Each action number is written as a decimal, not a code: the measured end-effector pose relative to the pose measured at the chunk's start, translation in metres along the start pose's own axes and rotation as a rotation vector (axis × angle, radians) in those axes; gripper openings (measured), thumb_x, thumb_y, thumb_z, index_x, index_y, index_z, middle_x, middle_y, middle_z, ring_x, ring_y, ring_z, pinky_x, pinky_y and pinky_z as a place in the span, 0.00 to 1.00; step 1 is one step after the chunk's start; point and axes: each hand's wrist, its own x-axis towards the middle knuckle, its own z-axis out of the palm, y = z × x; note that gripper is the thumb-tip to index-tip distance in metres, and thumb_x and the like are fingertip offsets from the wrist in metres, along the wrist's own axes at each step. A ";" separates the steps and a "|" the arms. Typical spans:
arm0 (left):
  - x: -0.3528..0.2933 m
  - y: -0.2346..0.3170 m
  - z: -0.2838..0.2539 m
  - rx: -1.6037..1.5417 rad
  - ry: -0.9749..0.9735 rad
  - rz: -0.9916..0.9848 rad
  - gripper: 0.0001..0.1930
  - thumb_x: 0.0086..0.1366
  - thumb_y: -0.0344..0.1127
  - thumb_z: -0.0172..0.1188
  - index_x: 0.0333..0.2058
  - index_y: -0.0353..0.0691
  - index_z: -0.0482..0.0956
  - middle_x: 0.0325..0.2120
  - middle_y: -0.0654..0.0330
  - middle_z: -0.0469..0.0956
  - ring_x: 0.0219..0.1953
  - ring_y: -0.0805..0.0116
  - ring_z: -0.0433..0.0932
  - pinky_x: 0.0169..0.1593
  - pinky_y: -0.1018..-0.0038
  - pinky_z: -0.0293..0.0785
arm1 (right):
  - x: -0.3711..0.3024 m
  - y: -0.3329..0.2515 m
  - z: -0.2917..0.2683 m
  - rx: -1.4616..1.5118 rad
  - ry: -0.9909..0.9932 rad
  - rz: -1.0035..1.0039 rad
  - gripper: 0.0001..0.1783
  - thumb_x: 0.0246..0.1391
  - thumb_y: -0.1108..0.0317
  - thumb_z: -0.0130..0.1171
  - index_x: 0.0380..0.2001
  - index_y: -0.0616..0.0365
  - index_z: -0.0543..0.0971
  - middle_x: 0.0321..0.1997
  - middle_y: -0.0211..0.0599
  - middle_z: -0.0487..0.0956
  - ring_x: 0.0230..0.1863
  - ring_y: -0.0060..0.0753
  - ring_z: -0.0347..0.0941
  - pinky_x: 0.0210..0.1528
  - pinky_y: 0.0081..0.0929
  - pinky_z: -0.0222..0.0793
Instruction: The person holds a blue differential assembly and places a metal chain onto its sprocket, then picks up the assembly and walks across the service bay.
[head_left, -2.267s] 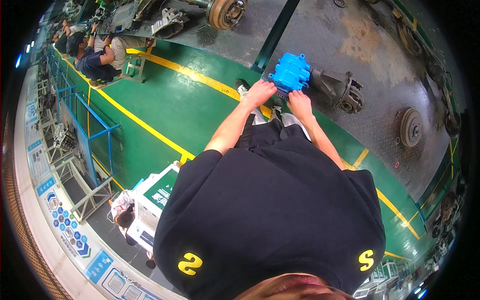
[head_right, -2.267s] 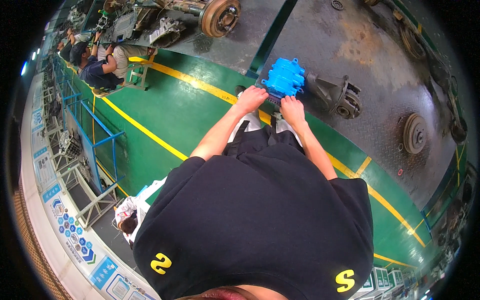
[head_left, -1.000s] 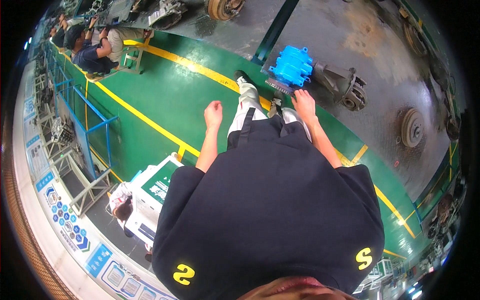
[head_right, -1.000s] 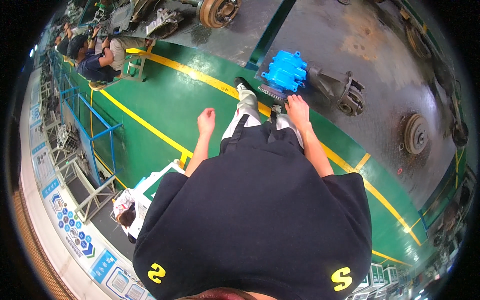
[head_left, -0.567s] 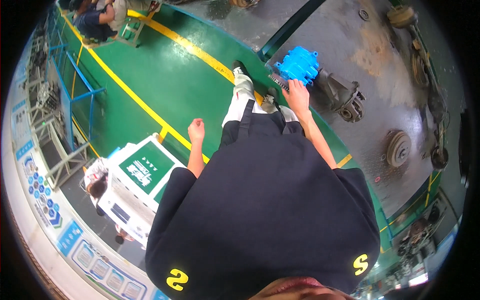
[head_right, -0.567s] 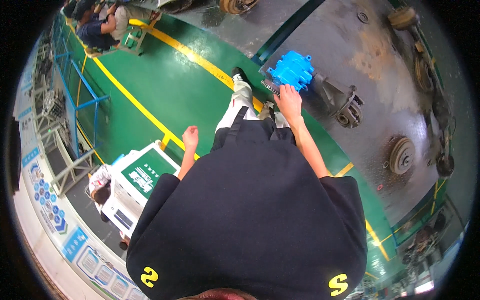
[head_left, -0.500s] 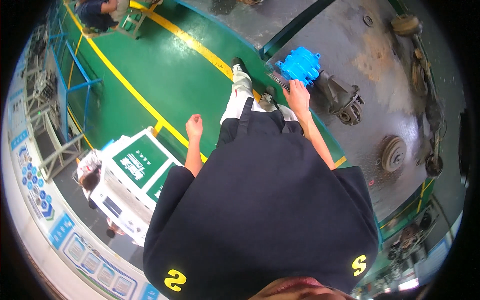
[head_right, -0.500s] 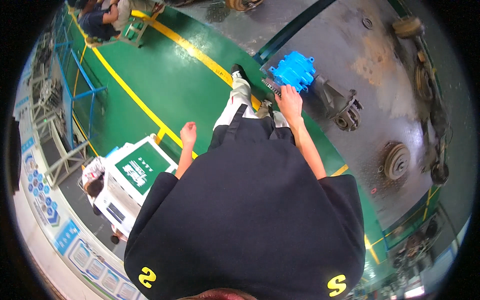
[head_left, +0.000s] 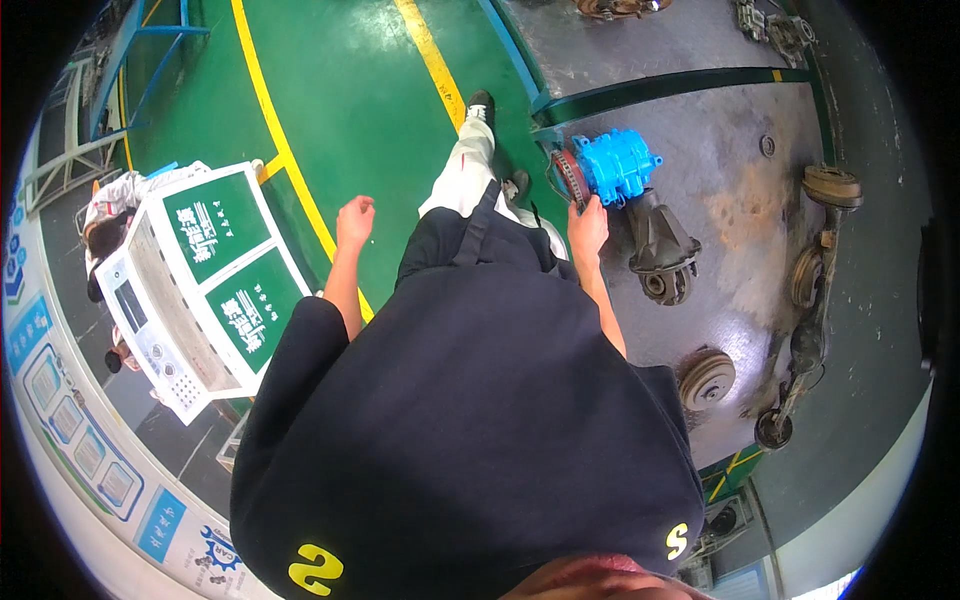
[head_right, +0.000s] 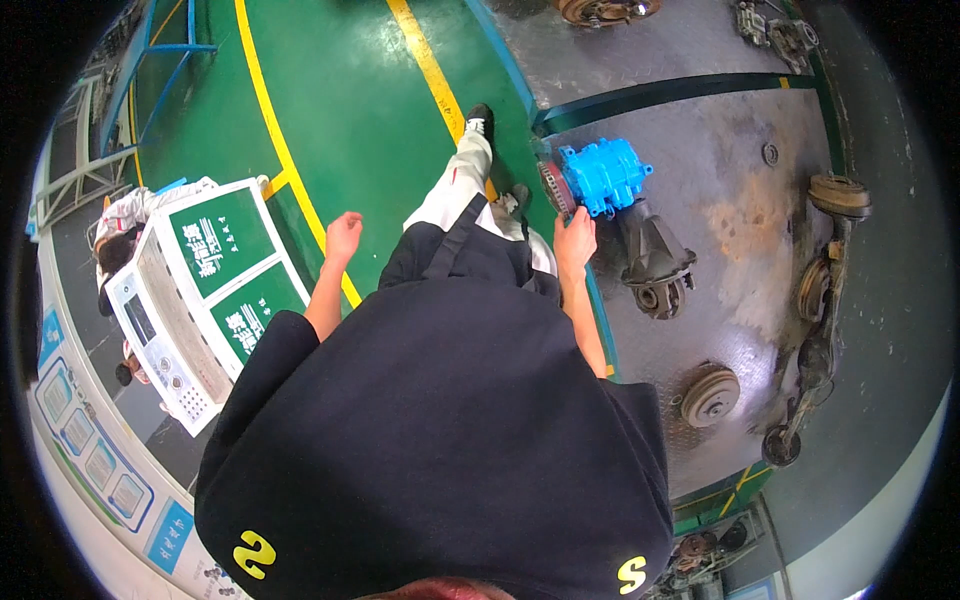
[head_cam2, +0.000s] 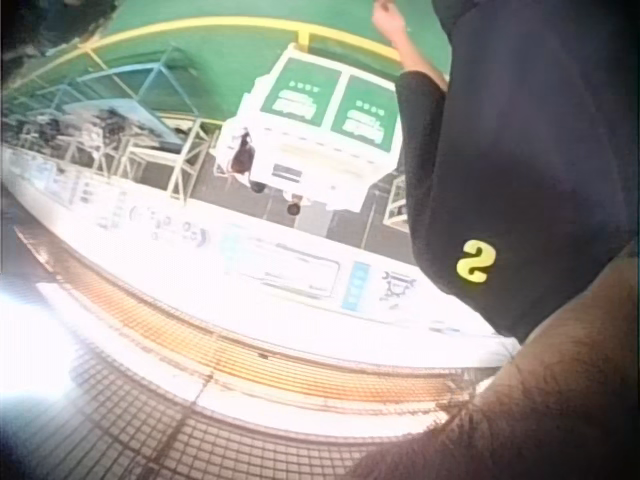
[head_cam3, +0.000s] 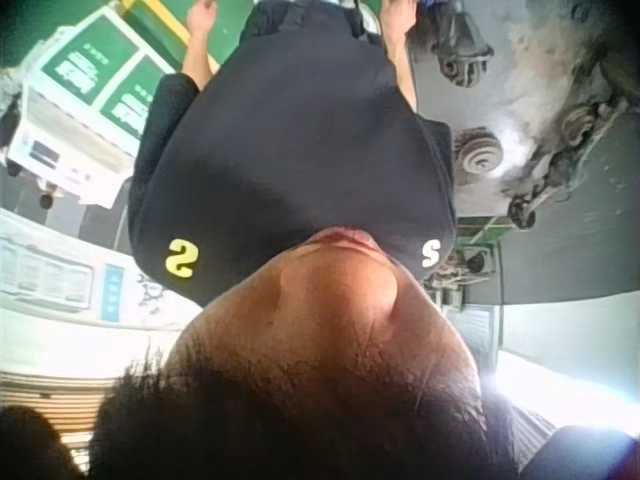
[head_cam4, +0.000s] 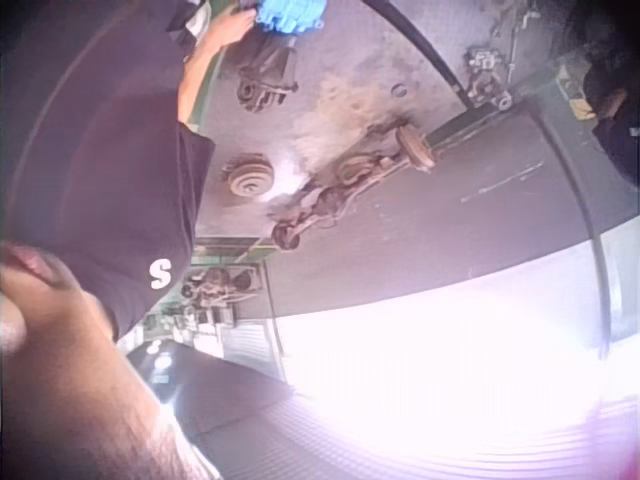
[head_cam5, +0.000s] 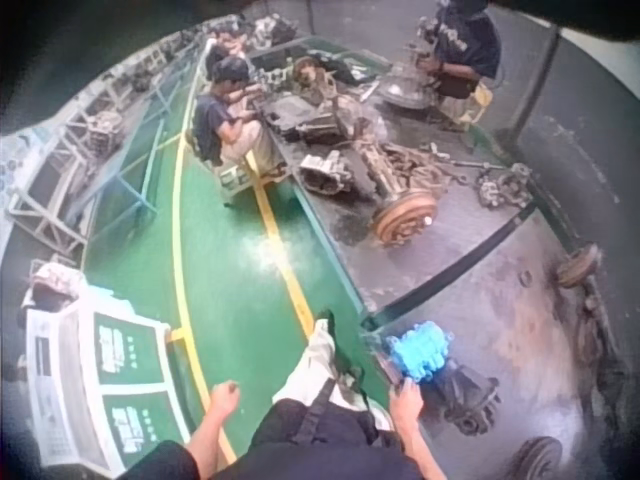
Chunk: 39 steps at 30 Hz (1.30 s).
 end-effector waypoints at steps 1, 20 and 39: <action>0.001 0.002 -0.001 0.021 -0.005 -0.010 0.13 0.64 0.35 0.57 0.45 0.41 0.82 0.40 0.51 0.85 0.44 0.54 0.84 0.49 0.63 0.78 | 0.000 0.003 0.004 -0.020 -0.021 0.038 0.22 0.54 0.55 0.64 0.42 0.62 0.73 0.41 0.48 0.81 0.48 0.54 0.76 0.47 0.49 0.74; -0.031 -0.029 0.022 -0.145 0.041 -0.123 0.14 0.65 0.35 0.57 0.48 0.39 0.82 0.44 0.51 0.84 0.48 0.56 0.83 0.53 0.65 0.77 | 0.003 -0.013 -0.020 -0.043 0.093 -0.259 0.19 0.58 0.58 0.60 0.42 0.62 0.73 0.37 0.46 0.77 0.42 0.49 0.77 0.40 0.45 0.77; -0.031 -0.003 0.008 -0.177 0.010 -0.163 0.15 0.66 0.34 0.56 0.49 0.36 0.80 0.44 0.50 0.84 0.48 0.59 0.83 0.52 0.68 0.76 | 0.025 -0.039 -0.031 -0.098 0.028 -0.247 0.19 0.56 0.56 0.63 0.39 0.61 0.73 0.38 0.45 0.77 0.42 0.51 0.77 0.39 0.44 0.75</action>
